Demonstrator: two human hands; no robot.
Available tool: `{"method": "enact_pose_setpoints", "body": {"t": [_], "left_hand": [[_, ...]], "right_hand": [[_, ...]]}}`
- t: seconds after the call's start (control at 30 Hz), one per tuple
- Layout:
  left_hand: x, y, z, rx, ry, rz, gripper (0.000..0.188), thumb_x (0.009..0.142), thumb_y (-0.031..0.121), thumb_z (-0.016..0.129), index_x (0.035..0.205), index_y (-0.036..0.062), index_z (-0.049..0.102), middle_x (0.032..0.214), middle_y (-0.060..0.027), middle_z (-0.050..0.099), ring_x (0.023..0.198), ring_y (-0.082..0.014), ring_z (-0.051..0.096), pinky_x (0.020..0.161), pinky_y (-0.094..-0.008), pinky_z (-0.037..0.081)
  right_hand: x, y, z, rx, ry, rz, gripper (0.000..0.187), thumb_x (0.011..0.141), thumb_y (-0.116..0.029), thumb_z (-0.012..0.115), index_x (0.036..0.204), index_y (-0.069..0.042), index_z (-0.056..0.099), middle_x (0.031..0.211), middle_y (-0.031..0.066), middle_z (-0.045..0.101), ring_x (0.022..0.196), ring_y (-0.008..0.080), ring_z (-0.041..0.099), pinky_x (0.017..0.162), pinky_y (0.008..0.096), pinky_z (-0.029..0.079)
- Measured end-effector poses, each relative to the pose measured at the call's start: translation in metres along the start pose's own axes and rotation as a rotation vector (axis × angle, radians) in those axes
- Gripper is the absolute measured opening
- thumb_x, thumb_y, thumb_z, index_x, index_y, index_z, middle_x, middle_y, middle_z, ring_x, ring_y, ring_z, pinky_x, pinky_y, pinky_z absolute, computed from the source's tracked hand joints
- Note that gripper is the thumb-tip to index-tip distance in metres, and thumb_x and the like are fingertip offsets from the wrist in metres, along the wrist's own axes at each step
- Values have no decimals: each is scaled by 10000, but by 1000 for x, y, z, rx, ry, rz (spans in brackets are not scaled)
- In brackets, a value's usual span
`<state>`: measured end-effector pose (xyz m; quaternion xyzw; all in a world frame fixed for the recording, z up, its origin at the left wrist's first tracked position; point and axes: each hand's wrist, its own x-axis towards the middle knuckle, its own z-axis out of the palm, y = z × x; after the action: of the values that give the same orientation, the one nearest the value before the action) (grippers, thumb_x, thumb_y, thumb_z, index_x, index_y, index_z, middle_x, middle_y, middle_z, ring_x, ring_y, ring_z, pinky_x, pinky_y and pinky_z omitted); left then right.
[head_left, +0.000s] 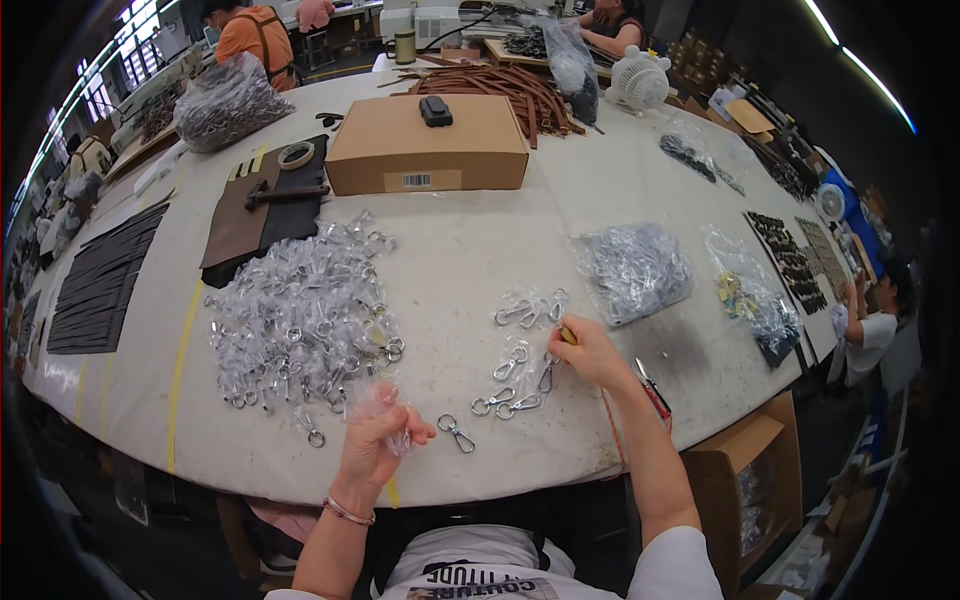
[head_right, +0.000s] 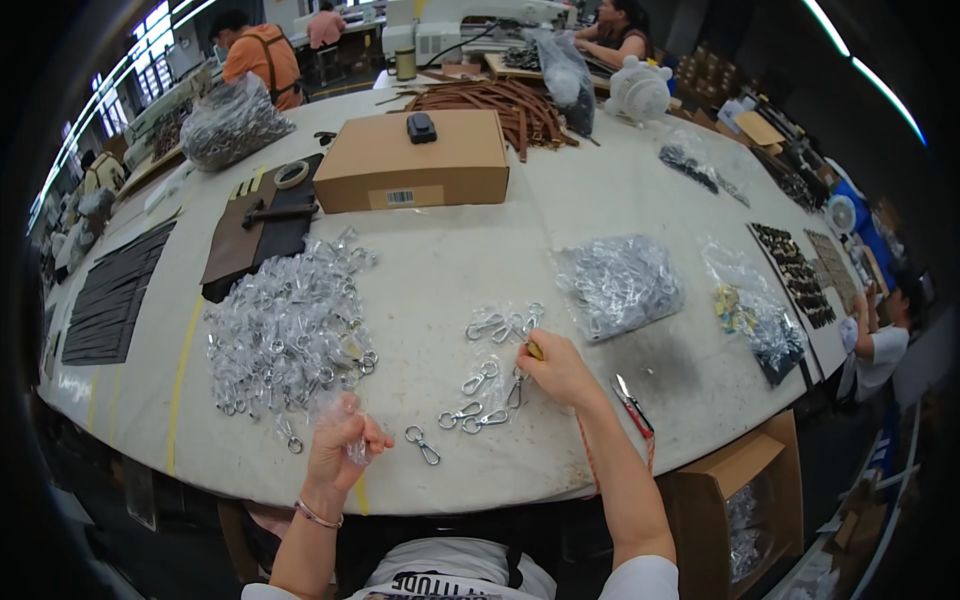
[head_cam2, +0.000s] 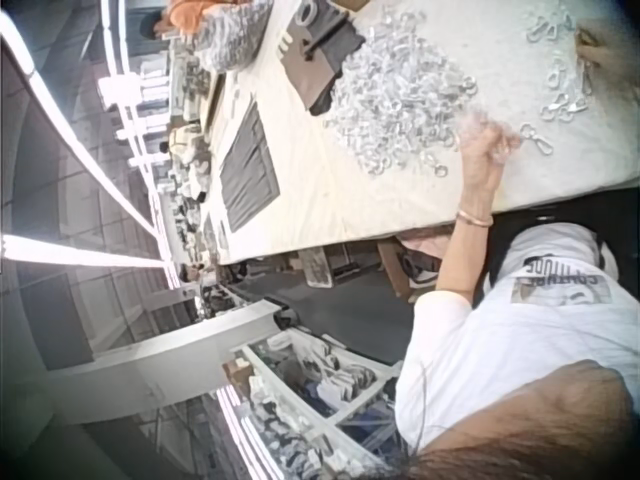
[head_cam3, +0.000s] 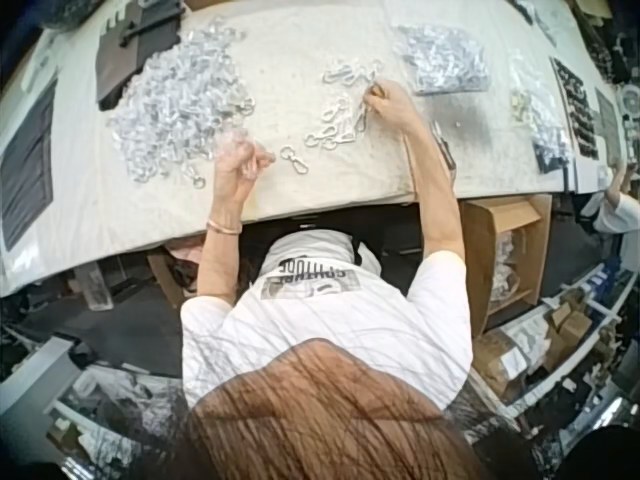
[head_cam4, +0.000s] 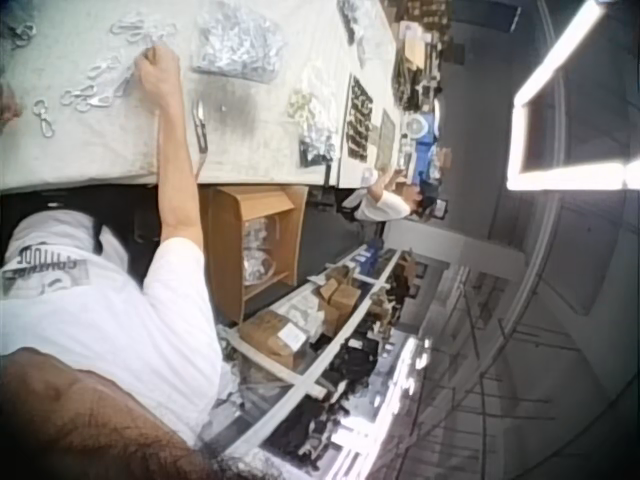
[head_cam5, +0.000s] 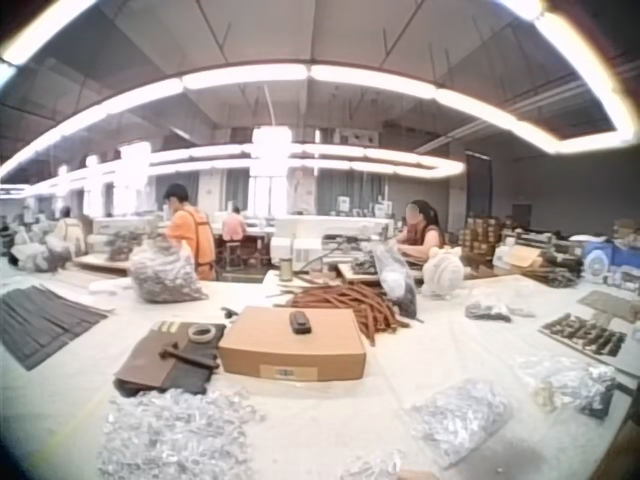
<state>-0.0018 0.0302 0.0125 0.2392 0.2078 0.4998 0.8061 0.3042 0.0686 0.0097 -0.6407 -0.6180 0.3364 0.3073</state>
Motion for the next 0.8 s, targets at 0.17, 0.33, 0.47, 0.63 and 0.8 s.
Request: {"method": "enact_pose_setpoints", "body": {"t": [0.17, 0.33, 0.47, 0.63, 0.8], "left_hand": [[-2, 2, -1, 51, 80, -81, 150, 802, 92, 580, 920, 27, 513, 783, -153, 623, 718, -276, 615, 700, -401, 475], [-1, 1, -9, 25, -5, -8, 90, 842, 124, 537, 865, 38, 523, 655, -89, 569, 585, -194, 557, 662, -370, 470], [3, -4, -8, 87, -25, -13, 108, 859, 171, 514, 874, 64, 514, 605, -59, 513, 547, -176, 497, 626, -366, 449], [3, -5, -3, 146, -19, 10, 91, 815, 94, 568, 834, 58, 486, 637, -90, 541, 588, -164, 533, 630, -343, 460], [2, -1, 5, 480, 1, 28, 164, 747, 21, 614, 826, 47, 472, 815, -111, 575, 722, -183, 566, 716, -336, 463]], "right_hand": [[-5, -18, -10, 19, -27, -81, 119, 721, -31, 613, 827, 4, 572, 649, -1, 522, 605, 65, 476, 529, 220, 381], [-4, -58, -18, 436, -182, 93, 166, 712, -21, 612, 864, 31, 572, 678, 2, 541, 590, 73, 504, 524, 204, 412], [14, -15, 4, 195, -155, 111, 165, 659, -78, 636, 766, 29, 572, 620, 51, 549, 520, 101, 508, 482, 245, 407], [18, -8, 18, -169, -183, 54, 148, 649, -137, 593, 697, -2, 558, 624, 121, 566, 573, 217, 558, 541, 331, 430], [2, -54, 7, -249, -139, -40, 160, 668, -173, 535, 691, -15, 543, 623, 145, 552, 626, 311, 546, 575, 380, 417]]}}
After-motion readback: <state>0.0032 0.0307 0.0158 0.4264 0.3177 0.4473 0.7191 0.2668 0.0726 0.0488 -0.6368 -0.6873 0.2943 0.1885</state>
